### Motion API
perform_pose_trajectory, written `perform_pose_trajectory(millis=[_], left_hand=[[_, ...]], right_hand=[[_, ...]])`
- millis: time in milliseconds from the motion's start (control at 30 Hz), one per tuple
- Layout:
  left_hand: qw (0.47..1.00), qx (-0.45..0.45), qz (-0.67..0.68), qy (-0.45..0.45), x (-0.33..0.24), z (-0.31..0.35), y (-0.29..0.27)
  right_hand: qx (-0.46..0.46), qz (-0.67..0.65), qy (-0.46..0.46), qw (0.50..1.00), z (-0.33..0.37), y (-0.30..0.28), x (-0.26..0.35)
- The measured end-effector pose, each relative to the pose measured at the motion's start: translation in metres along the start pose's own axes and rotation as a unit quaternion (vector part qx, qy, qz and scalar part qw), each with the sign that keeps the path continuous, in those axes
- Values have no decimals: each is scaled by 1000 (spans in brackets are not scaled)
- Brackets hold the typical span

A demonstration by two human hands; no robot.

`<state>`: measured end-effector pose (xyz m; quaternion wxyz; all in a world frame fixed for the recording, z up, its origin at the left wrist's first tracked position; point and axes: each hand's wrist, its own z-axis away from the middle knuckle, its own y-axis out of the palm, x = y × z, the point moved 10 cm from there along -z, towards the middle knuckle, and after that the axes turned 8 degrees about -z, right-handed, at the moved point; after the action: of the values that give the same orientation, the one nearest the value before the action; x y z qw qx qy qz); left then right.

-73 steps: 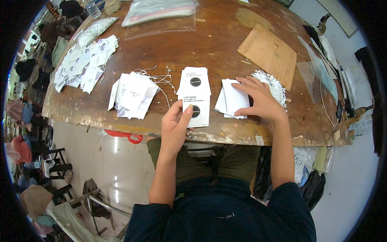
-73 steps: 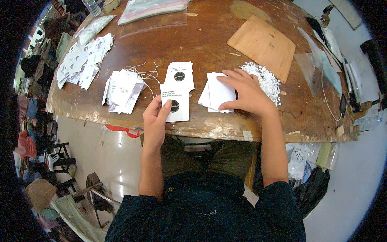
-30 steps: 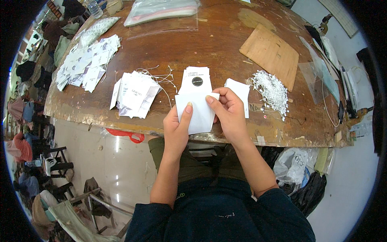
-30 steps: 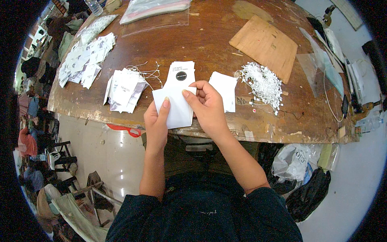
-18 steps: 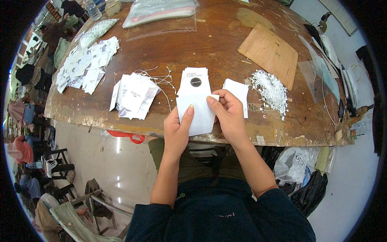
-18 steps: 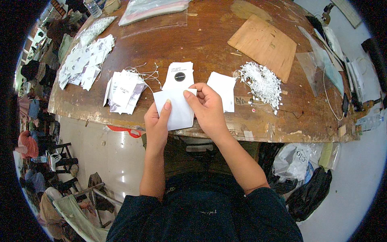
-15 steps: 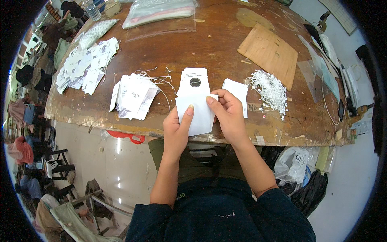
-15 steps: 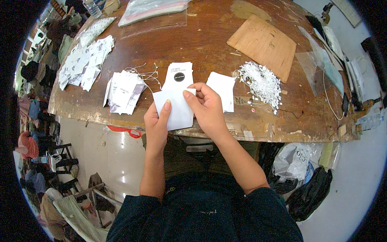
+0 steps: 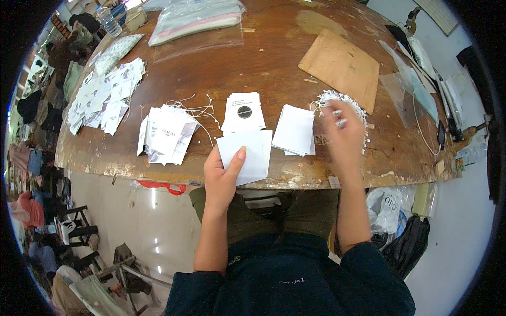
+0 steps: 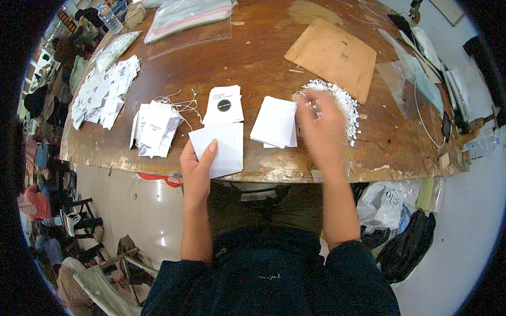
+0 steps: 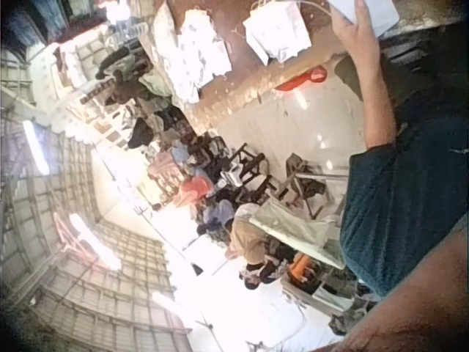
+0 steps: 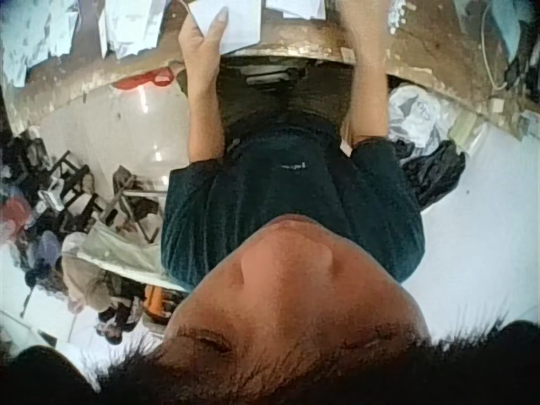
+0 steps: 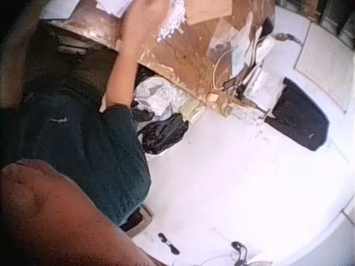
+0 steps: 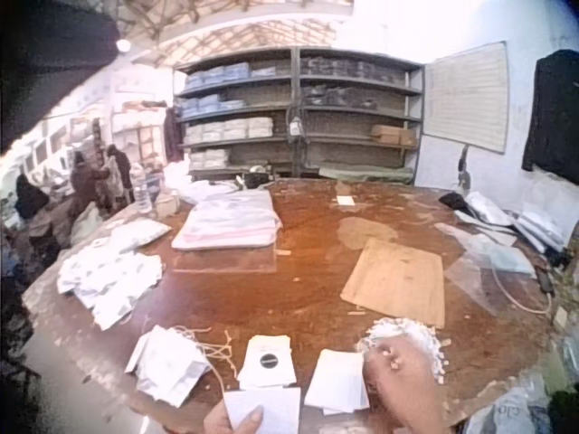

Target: The person repeatedly picks small white paper tags and white plastic fasteners from a wooden table, inserts a fastener through a hole in each tag, and places the assembled tag into a growing stack. The process is repeated continuously throughout the clip.

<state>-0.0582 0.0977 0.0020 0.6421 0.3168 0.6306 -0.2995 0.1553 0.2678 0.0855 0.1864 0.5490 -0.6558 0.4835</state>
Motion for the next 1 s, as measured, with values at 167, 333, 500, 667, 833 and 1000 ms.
perform_pose_trajectory(millis=[167,333,500,667,833,1000], left_hand=[[999,-4,-21,29,-3,1,4],[998,-3,-46,31,-4,3,6],[999,-15,-24,15,-2,3,0],[1000,-16,-2,13,-1,4,-1],[1000,-19,15,3,3,5,-3],[1000,-18,-4,19,1,2,-3]], right_hand=[[79,186,143,969,-28,-37,-87],[-1,125,3,992,-30,-50,-67],[-48,25,37,998,-40,-71,-52],[-41,-64,75,994,-52,-66,-51],[-45,-159,3,986,-54,-72,-46],[-11,-137,47,989,-60,-57,-49]])
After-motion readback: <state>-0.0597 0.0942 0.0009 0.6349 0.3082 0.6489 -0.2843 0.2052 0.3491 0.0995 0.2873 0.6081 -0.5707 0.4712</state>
